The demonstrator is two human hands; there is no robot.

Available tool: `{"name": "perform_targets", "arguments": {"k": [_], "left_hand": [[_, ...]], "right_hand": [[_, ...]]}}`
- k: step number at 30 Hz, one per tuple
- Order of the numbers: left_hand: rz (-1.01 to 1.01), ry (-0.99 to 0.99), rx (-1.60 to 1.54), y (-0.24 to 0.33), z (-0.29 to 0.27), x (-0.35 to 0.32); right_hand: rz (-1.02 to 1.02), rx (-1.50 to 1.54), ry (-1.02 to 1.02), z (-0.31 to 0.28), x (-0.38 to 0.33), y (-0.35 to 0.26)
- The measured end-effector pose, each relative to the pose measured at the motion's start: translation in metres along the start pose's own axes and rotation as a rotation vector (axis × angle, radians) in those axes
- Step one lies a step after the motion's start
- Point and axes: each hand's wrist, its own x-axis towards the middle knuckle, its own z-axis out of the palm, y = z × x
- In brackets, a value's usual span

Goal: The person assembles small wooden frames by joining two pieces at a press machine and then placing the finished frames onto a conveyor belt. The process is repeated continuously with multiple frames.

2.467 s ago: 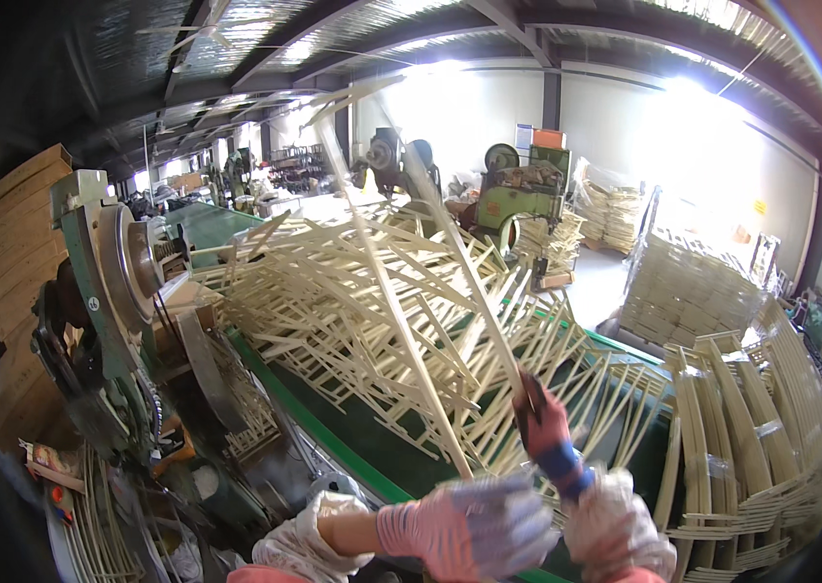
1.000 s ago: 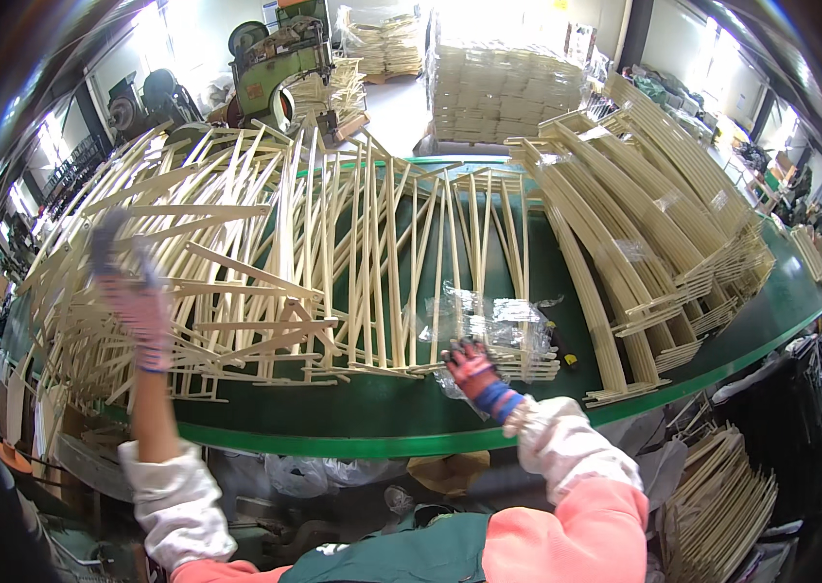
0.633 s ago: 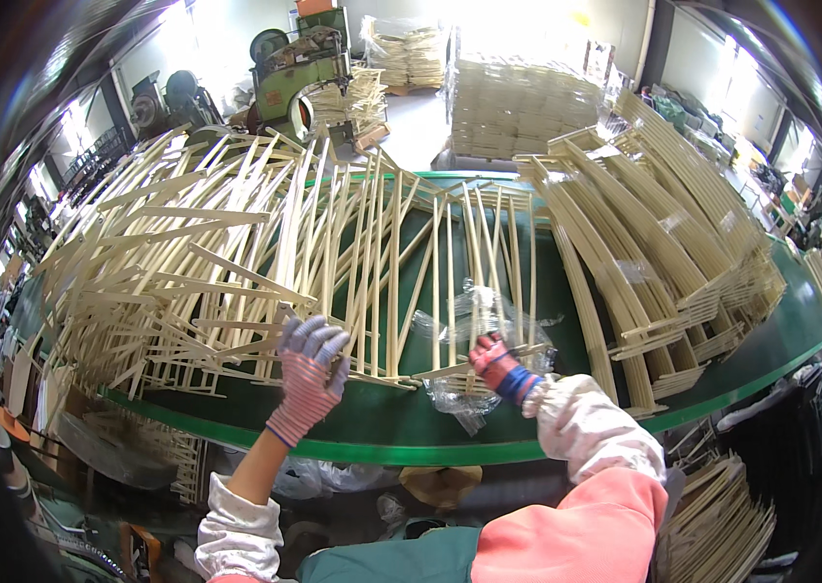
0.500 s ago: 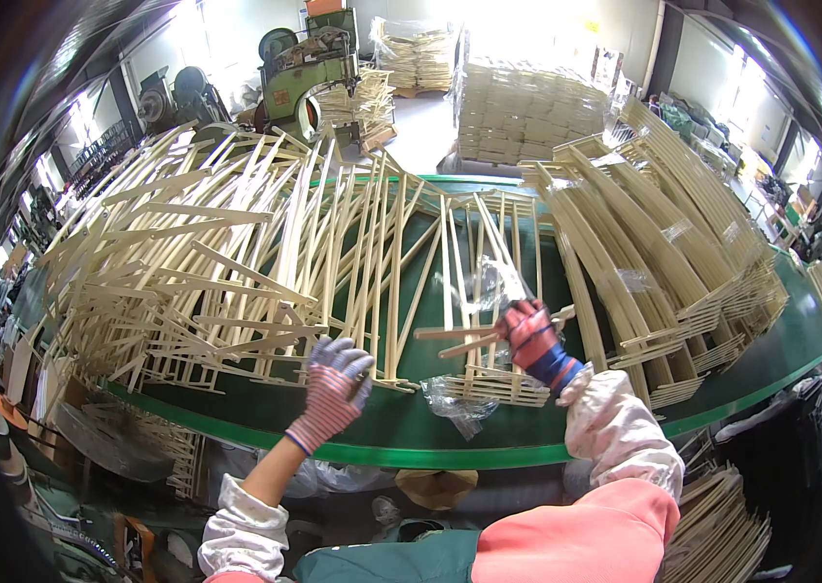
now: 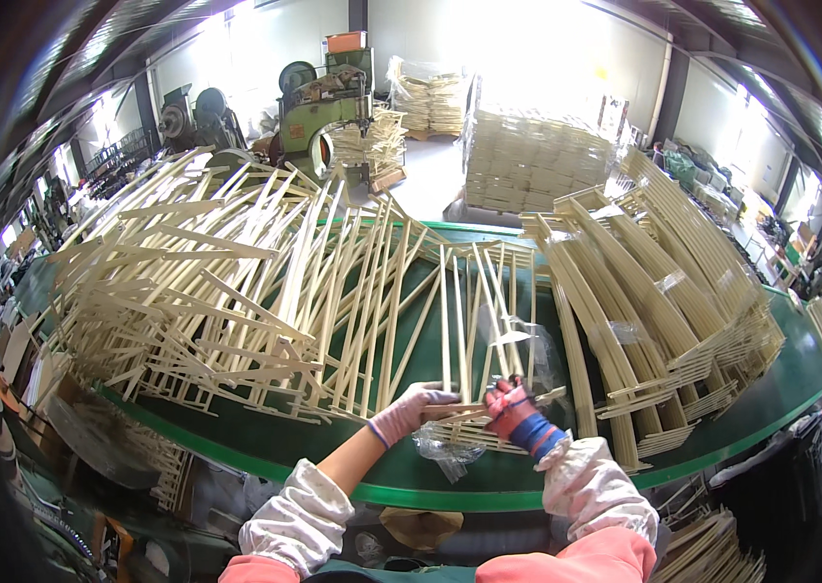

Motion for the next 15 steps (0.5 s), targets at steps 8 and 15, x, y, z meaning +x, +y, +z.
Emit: {"name": "perform_targets", "arguments": {"k": [8,15], "left_hand": [[0.289,-0.205,0.187,0.012,0.042,0.011],[0.097,0.134,0.377,-0.043,-0.017,0.007]], "right_hand": [[-0.207,0.314,0.889,-0.101,0.023,0.174],[0.789,0.393,1.500,-0.110,-0.040,0.353]]}}
